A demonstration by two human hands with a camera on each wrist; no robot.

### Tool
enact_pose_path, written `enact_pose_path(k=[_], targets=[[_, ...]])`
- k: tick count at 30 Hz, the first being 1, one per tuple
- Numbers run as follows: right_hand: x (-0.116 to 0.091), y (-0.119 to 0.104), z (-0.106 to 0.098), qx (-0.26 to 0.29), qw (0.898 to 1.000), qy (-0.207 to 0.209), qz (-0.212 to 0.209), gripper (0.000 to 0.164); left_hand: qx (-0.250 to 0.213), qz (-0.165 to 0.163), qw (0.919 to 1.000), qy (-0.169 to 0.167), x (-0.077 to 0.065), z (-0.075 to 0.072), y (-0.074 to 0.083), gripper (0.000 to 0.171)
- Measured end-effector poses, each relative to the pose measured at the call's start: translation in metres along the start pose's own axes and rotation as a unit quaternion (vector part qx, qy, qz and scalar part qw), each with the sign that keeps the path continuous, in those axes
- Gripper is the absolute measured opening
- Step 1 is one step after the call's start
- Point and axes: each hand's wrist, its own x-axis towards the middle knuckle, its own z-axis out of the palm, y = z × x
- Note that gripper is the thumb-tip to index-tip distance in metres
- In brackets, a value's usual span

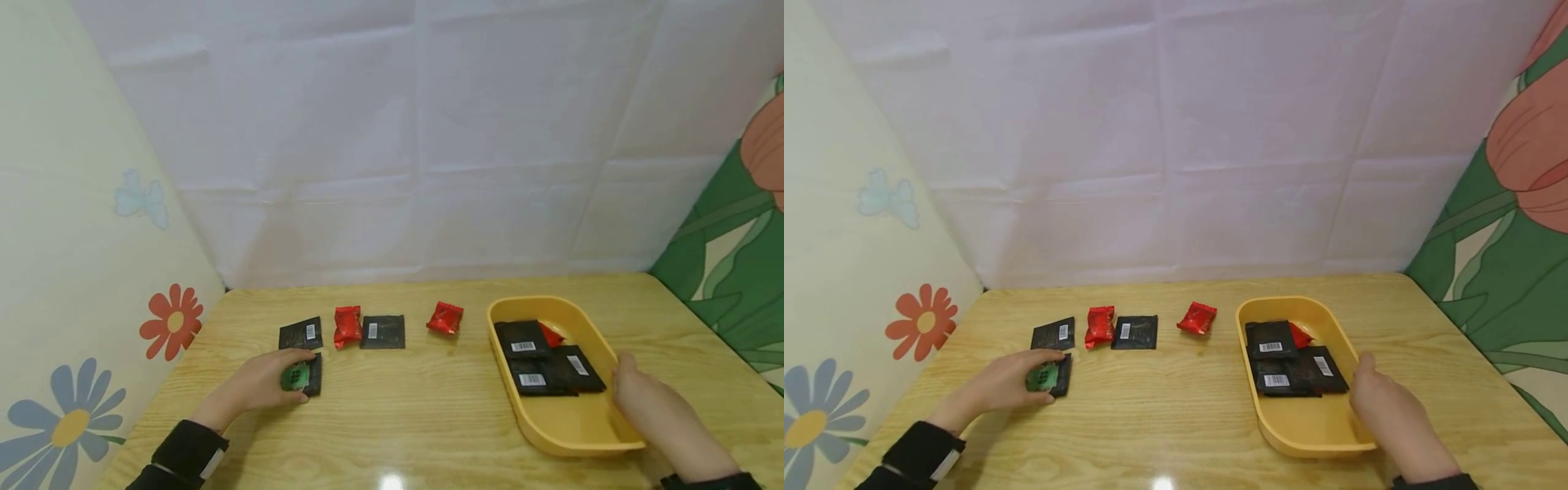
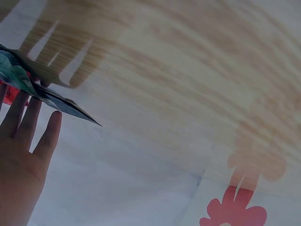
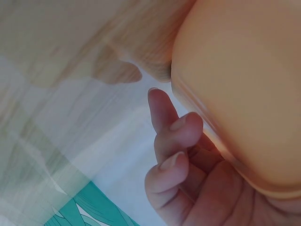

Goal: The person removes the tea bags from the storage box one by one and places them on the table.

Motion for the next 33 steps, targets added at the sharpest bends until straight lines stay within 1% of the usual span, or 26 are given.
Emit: enact_pose_path(k=[5,10,13,17,23,27,29,30,33], targets=[[0.0,-0.001,-0.001,0.0,1.0,0.0,0.003,0.02,0.002,-0.001,1.0,0.002,-0.001,0.0,0.0,0.073],[-0.003,-0.002,0.001,-0.007,0.999,0.027,-0.025,0.019,-0.001,-0.016,0.9999,0.006,-0.002,-0.001,0.002,0.074],[-0.004,-0.002,0.002,-0.011,0.998,0.042,-0.038,0.017,0.0,-0.012,0.9999,0.007,0.0,-0.003,0.007,0.075],[-0.004,-0.001,0.002,-0.011,0.998,0.05,-0.045,0.016,0.013,0.023,0.9996,0.006,0.004,-0.006,0.02,0.074],[-0.002,-0.001,0.001,-0.007,0.999,0.038,-0.037,0.018,0.037,0.089,0.9952,0.017,0.017,-0.007,0.043,0.075],[-0.003,-0.001,0.002,-0.008,0.998,0.045,-0.043,0.016,0.035,0.131,0.9907,0.013,0.031,-0.004,0.059,0.073],[-0.004,-0.001,0.003,-0.012,0.997,0.058,-0.052,0.015,0.033,0.153,0.9876,0.011,0.039,-0.001,0.068,0.071],[-0.004,-0.001,0.003,-0.015,0.996,0.064,-0.056,0.014,0.033,0.163,0.986,0.009,0.043,-0.001,0.073,0.07],[-0.006,-0.001,0.003,-0.012,0.997,0.061,-0.052,0.014,0.035,0.193,0.9806,0.002,0.057,-0.001,0.091,0.067]])
